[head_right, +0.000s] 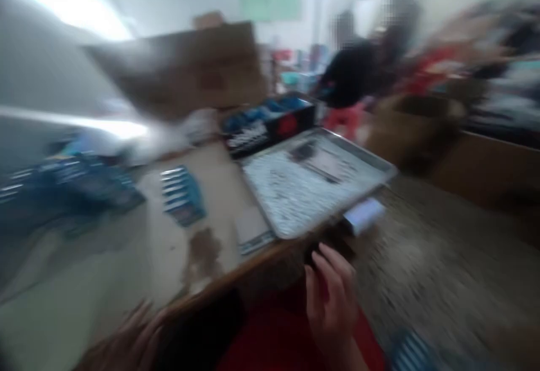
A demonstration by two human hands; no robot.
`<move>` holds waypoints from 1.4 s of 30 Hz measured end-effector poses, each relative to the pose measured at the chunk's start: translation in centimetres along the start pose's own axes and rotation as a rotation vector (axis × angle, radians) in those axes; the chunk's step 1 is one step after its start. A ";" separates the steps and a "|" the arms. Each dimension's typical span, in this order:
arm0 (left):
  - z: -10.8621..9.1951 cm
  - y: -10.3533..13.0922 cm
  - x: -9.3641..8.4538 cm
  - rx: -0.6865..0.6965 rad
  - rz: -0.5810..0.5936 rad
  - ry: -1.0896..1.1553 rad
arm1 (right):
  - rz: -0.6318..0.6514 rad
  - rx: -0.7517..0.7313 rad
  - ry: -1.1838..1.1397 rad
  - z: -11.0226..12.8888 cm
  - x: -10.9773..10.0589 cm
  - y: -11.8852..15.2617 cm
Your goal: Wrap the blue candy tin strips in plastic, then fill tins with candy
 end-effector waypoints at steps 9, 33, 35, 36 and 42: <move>13.4 3.5 -7.2 -0.569 -0.323 -0.221 | 0.632 -0.547 -0.352 20.8 22.2 1.0; 25.1 6.4 -3.2 -0.960 0.176 0.084 | 0.967 -0.256 -0.897 27.2 30.7 2.6; 25.6 6.8 -2.7 -0.973 0.199 0.121 | 1.034 -0.228 -0.955 28.3 30.8 3.7; 25.7 7.0 -2.6 -0.994 0.192 0.122 | 1.059 -0.217 -0.966 28.5 30.7 4.2; 25.7 6.5 -2.9 -1.038 0.160 0.157 | 1.103 -0.208 -0.890 29.4 30.8 5.5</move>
Point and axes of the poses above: each hand's wrist, its own y-axis away from the middle knuckle, its own x-axis out of the palm, z = x × y, the point moved 9 cm from there along -y, towards the middle knuckle, and after that the axes turned 11 degrees about -x, right-handed, at the moved point
